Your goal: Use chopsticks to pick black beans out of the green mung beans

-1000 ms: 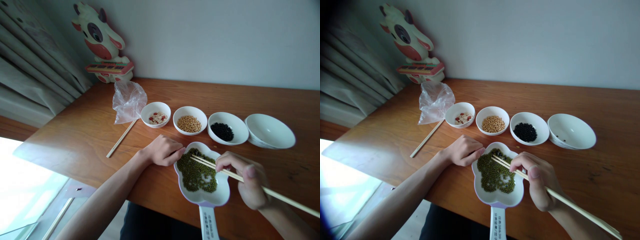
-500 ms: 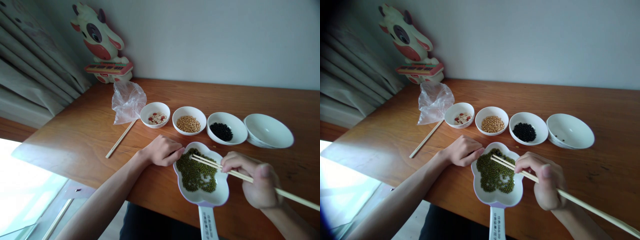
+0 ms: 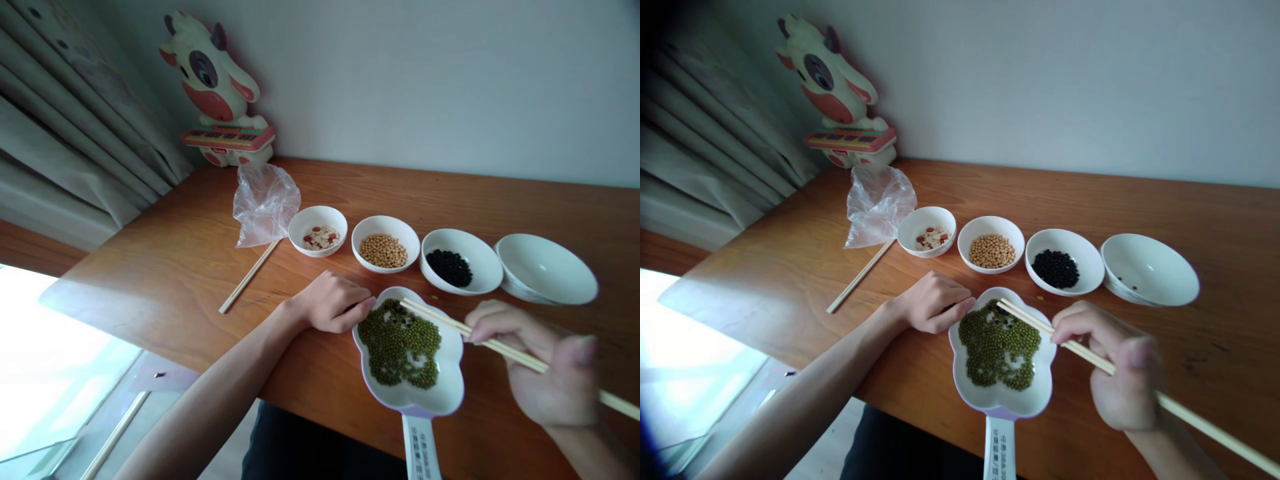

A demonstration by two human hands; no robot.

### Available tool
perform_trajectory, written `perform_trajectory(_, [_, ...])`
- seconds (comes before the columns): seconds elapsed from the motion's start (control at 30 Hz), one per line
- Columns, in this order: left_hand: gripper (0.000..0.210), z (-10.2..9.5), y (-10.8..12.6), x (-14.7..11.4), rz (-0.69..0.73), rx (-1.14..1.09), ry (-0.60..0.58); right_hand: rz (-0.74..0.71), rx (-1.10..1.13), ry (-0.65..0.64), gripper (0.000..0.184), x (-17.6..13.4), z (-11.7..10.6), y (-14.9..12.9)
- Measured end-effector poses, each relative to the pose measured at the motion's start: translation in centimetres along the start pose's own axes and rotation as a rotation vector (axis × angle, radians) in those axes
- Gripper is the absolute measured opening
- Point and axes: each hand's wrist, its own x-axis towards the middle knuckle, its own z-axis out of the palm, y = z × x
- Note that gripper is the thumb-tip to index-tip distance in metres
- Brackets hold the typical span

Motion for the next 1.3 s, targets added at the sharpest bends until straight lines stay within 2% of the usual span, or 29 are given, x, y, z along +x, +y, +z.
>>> perform_trajectory(0.07, [0.039,0.0,0.0,0.0,0.002,0.000,-0.004,-0.006,0.004,-0.076,0.069,-0.3,1.7,-0.5])
perform_trajectory(0.17, [0.039,0.0,-0.1,0.0,0.005,-0.005,-0.009,-0.001,-0.021,-0.110,0.065,-0.3,2.8,-0.2])
perform_trajectory(0.3, [0.039,0.0,0.0,0.0,0.007,-0.008,-0.011,-0.013,-0.065,-0.136,0.066,0.0,2.7,0.4])
perform_trajectory(0.5, [0.039,0.0,-0.1,0.0,0.010,0.000,0.000,-0.022,-0.080,-0.164,0.063,0.1,3.1,-0.1])
perform_trajectory(0.67, [0.040,0.1,-0.1,0.0,0.007,-0.003,-0.009,-0.050,-0.028,-0.140,0.060,0.0,3.2,0.3])
perform_trajectory(0.87, [0.040,0.1,-0.1,0.0,-0.004,0.001,-0.015,-0.007,-0.075,-0.170,0.066,-0.1,2.9,0.4])
perform_trajectory(1.3, [0.040,-0.1,0.1,0.1,-0.005,-0.018,-0.019,-0.066,-0.065,-0.163,0.059,0.1,3.3,-0.2])
